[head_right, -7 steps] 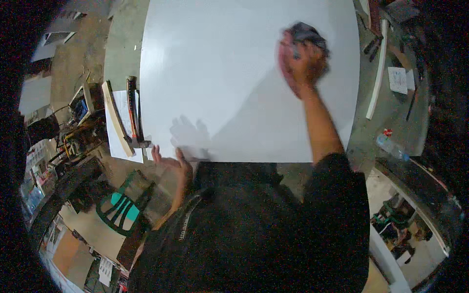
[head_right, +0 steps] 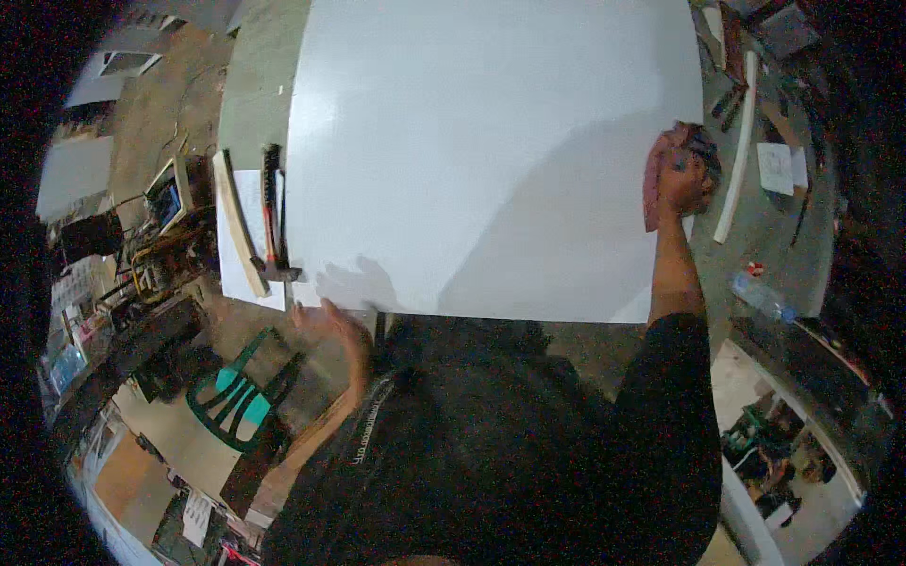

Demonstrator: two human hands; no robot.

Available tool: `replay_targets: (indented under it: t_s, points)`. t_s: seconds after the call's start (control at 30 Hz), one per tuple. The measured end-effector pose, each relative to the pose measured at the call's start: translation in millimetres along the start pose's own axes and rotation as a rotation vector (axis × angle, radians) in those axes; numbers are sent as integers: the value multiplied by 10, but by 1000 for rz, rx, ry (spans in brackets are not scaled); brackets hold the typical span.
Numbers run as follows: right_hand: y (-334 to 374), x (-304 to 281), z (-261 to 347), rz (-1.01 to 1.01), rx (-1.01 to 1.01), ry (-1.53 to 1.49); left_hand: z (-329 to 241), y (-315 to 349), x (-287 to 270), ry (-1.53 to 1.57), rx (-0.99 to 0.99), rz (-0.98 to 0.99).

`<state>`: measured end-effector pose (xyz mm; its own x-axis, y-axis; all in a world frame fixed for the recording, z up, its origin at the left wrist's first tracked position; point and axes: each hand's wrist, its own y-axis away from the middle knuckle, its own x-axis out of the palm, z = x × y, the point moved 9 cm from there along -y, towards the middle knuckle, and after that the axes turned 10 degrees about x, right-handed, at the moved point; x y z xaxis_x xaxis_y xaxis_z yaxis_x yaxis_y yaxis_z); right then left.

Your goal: The person wipes a white and yellow board with a cloth, uses a scraper to remove a mark, and then sprays the board from a plastic bottle before continuing to wipe it.

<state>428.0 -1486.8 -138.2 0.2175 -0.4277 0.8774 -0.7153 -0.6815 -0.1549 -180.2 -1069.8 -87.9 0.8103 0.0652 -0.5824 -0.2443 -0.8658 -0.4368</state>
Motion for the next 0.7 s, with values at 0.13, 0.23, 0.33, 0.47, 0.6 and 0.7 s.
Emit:
replay_targets:
  t_s: [0.13, 0.23, 0.33, 0.47, 0.6, 0.7]
  points:
    - [-126, 501, -960, 1275, 624, -1991, 384, 364, -587, -205, -90, -6]
    - [-946, -117, -2049, 1087, 466, -2181, 571, 651, -763, -173, -322, -35]
    - [-1830, -1123, -3104, 543, 533, -2614, 644, 719, -842, 20, -348, -96]
    - [-2426, -1913, -4564, 143, 543, -2856, 646, 783, -873, 228, -345, -169]
    - [-1300, -2547, -5770, -246, 185, -3033, 475, 1108, -1078, 173, -416, -179]
    - [-290, -2509, -6189, -490, -502, -3155, 456, 1401, -1064, 253, -366, -60]
